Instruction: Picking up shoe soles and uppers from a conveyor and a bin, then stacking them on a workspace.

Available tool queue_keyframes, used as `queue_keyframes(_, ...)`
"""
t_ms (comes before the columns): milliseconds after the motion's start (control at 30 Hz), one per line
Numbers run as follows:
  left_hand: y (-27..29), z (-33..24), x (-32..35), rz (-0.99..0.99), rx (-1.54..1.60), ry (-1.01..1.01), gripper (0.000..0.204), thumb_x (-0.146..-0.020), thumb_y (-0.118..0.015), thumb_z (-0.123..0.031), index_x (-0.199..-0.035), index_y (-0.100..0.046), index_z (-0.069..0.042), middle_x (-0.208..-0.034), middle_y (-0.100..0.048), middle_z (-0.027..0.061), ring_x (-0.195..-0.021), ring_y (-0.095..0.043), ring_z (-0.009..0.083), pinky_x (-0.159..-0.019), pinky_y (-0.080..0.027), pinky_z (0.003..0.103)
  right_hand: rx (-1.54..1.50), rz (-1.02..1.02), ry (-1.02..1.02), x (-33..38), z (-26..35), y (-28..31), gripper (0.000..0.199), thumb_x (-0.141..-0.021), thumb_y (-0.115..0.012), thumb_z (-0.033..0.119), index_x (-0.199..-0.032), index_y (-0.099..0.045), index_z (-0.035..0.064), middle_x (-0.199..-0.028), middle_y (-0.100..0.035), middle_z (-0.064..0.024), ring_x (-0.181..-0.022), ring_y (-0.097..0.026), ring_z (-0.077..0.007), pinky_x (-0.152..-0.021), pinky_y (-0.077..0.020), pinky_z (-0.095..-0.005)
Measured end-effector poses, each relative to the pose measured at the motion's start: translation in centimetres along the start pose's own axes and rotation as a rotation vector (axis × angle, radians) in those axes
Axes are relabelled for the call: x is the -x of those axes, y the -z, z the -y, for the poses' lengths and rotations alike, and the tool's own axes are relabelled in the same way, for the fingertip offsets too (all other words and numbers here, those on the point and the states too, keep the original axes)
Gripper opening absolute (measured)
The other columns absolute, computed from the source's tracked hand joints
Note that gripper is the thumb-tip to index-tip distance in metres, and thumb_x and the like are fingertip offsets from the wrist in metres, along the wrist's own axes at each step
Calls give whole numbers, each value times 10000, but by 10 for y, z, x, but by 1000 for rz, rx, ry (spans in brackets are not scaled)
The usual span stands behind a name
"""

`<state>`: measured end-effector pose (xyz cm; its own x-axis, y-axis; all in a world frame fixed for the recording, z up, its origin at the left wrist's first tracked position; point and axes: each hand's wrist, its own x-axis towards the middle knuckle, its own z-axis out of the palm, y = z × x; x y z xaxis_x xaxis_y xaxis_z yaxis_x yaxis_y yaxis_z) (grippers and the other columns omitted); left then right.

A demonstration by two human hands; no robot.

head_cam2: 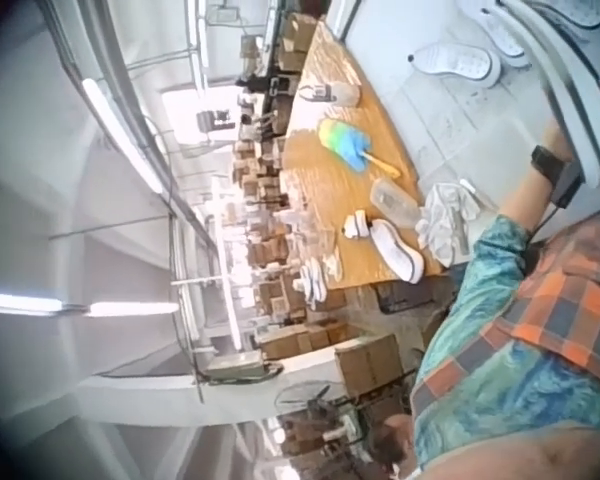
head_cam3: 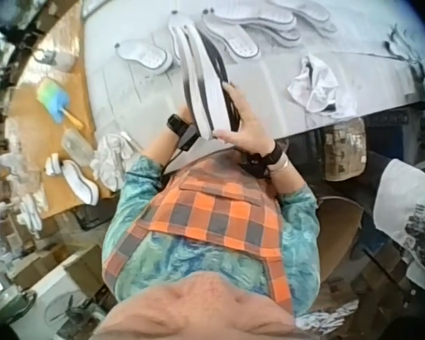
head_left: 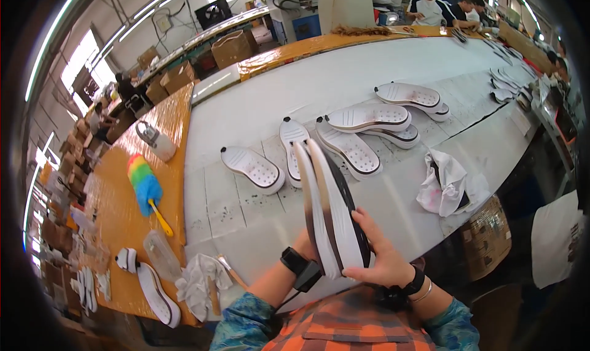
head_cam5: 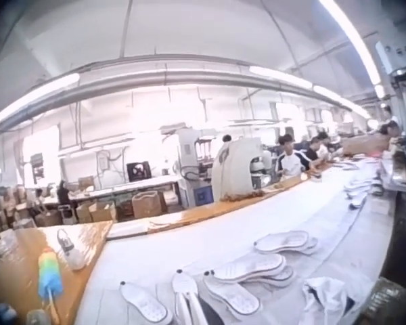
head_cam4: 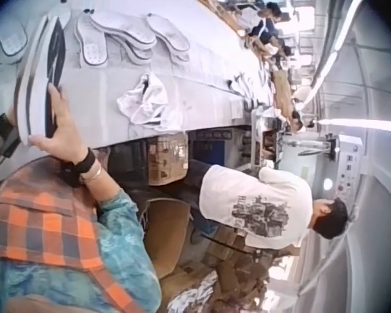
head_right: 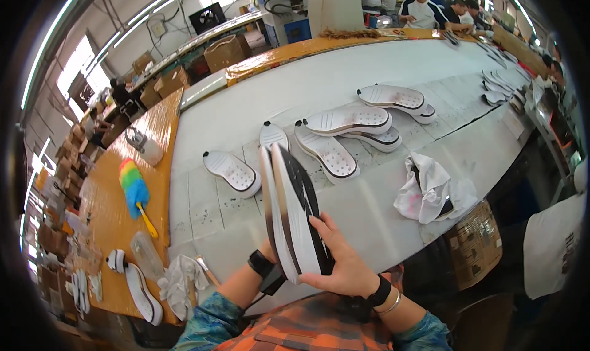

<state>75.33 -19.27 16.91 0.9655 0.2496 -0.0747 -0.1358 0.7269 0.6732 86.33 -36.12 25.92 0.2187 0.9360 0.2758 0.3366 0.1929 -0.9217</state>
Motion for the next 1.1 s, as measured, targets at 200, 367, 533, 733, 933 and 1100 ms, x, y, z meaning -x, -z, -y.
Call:
queue_keyframes(200,-27,2,10,304,420,-69,438,-863,-382,-380,-1193,-443,-98,-708,-472,57,-618,-442,168,-559,-330,297,-1353,-175,-138,24,-20,13,941,-634,-681,181,-1367,-104,57,-1361,-264,-131,-1224,-332,-236,-996,-283,-356)
queue_keyframes(367,-49,-16,24,253,459,47,443,-860,-407,-358,-1183,-442,-57,-775,-507,68,-698,-483,178,-633,-387,300,-611,-6,-50,28,-6,9,1011,-611,-752,331,-1360,-137,44,-1391,-183,-151,-1275,-226,-269,-991,-252,-366)
queue_keyframes(533,-46,-19,22,119,280,115,477,-852,-409,-382,-1188,-435,-45,-806,-514,84,-743,-500,198,-677,-405,315,24,174,269,12,9,0,648,-747,-659,268,-1274,-366,31,-1339,-276,-203,-1248,-255,-337,-1005,-232,-401)
queue_keyframes(733,-44,-17,18,-41,55,162,518,-842,-412,-410,-1193,-425,-29,-844,-524,103,-797,-519,222,-730,-426,333,-639,89,-23,21,-15,-5,478,-832,-547,137,-1266,-377,28,-1324,-347,-126,-1158,-396,-221,-931,-337,-330)
queue_keyframes(933,-40,-19,21,-17,15,177,615,-806,-459,-461,-1207,-397,1,-1047,-516,163,-991,-517,277,-862,-446,368,-369,25,-67,20,-13,4,391,-832,-524,87,-1207,-429,30,-1168,-470,-78,-1011,-480,-148,-837,-396,-280)
queue_keyframes(1100,-42,-5,13,-112,109,185,691,-783,-483,-488,-1258,-335,-9,-1166,-456,188,-992,-519,271,-853,-454,364,-401,-50,-167,14,-11,-5,330,-752,-617,19,-1051,-476,22,-958,-486,-42,-828,-492,-96,-730,-436,-227)
